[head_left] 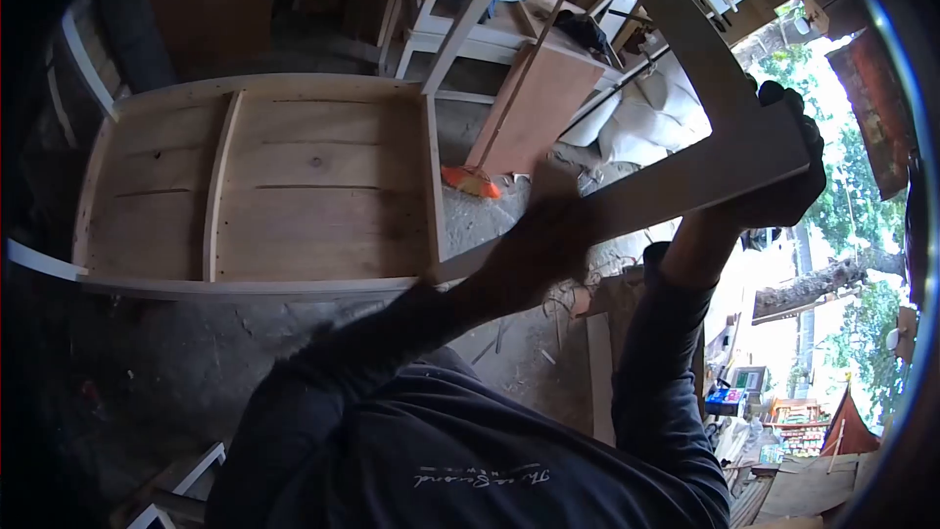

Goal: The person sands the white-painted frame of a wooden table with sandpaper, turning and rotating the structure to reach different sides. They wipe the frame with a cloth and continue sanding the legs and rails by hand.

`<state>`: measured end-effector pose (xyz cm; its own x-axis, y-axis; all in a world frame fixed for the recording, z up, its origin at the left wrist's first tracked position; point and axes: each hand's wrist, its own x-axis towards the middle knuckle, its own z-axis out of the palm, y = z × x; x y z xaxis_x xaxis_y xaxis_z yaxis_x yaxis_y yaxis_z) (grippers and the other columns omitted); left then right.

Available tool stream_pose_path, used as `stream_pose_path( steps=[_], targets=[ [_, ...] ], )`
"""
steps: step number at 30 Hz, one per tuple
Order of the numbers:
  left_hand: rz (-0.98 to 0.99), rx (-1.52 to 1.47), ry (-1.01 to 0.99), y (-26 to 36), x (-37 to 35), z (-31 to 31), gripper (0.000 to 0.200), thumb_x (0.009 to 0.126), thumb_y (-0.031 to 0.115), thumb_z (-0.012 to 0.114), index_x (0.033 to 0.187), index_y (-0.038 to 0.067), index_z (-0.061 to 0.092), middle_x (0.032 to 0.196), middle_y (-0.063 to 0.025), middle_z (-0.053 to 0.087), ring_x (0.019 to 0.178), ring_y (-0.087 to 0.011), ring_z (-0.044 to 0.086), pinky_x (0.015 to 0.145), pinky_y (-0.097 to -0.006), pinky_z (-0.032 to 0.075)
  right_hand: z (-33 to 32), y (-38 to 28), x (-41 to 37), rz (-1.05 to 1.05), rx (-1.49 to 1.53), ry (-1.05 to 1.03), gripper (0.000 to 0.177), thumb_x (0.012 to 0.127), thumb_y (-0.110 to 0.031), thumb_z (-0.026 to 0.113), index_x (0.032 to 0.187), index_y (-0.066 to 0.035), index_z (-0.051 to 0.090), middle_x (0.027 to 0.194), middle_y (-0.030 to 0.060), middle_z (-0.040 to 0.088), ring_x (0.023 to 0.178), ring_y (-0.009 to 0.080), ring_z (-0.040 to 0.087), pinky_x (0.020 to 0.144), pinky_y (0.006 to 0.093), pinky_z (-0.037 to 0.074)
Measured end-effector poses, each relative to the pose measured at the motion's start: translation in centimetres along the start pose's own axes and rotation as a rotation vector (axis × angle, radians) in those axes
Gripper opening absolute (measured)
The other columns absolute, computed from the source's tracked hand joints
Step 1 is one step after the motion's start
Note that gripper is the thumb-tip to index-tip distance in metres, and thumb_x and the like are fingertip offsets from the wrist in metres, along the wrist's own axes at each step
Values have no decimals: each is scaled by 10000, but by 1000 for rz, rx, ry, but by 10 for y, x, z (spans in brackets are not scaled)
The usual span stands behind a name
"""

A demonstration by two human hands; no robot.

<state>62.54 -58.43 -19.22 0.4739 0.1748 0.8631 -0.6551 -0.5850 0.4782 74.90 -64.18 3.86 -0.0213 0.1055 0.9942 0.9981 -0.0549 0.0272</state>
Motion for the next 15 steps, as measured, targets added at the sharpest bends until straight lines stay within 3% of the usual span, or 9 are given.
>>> stream_pose_path(
  steps=[1,3,5,7,9,10,12,13,15],
  targets=[
    [-164,-7,-29,-20,-64,8,652,832,24,662,1441,-26,436,1488,-271,429,1414,-463,375,1157,-561,301,4,1,-5,55,285,68,263,947,-124,597,1017,128,608,1011,250,681,938,331,692,879,417,588],
    [-334,113,17,-32,-157,23,656,877,24,620,1493,-6,396,1498,-257,430,1421,-450,376,1170,-567,280,8,-7,0,40,61,55,273,974,-120,526,1028,140,594,982,257,677,918,330,694,861,398,588],
    [-308,147,84,-27,-141,25,728,868,29,635,1540,14,356,1549,-228,386,1458,-425,339,1185,-595,248,8,-15,8,-93,-245,-10,290,992,-121,479,1036,145,587,962,260,675,900,328,696,844,382,587],
    [-214,121,179,5,-54,20,759,863,33,650,1553,19,335,1607,-244,291,1505,-443,248,1193,-612,211,7,-19,5,7,-252,13,281,1004,-126,457,1034,120,591,996,235,671,958,311,672,894,379,558],
    [-25,151,180,39,64,-5,769,867,47,654,1561,23,323,1629,-258,238,1520,-448,210,1195,-614,194,7,-20,4,211,-36,56,276,1015,-130,436,1031,95,595,1030,211,666,1015,294,648,944,376,529],
    [83,133,167,53,106,-19,764,874,54,647,1563,23,318,1633,-262,226,1521,-444,209,1196,-614,188,6,-13,1,273,292,54,303,1029,-156,390,1038,77,585,1064,211,650,1064,299,622,987,399,498],
    [140,138,193,63,128,-24,758,878,46,629,1565,16,308,1632,-251,239,1525,-439,200,1201,-606,181,5,-2,-3,417,982,130,363,1057,-207,297,1053,39,564,1133,213,619,1163,309,569,1073,444,436],
    [170,147,200,66,134,-25,755,881,42,619,1566,13,303,1631,-245,245,1527,-437,195,1204,-603,178,5,-1,-2,417,1101,89,366,1052,-209,297,1049,37,568,1122,214,622,1148,315,579,1063,446,445],
    [39,182,135,44,69,-11,748,890,52,602,1568,3,289,1632,-232,259,1530,-424,199,1217,-587,164,3,0,-3,544,1174,107,366,1040,-214,306,1051,32,577,1104,210,623,1134,327,588,1042,453,457]
  ],
)
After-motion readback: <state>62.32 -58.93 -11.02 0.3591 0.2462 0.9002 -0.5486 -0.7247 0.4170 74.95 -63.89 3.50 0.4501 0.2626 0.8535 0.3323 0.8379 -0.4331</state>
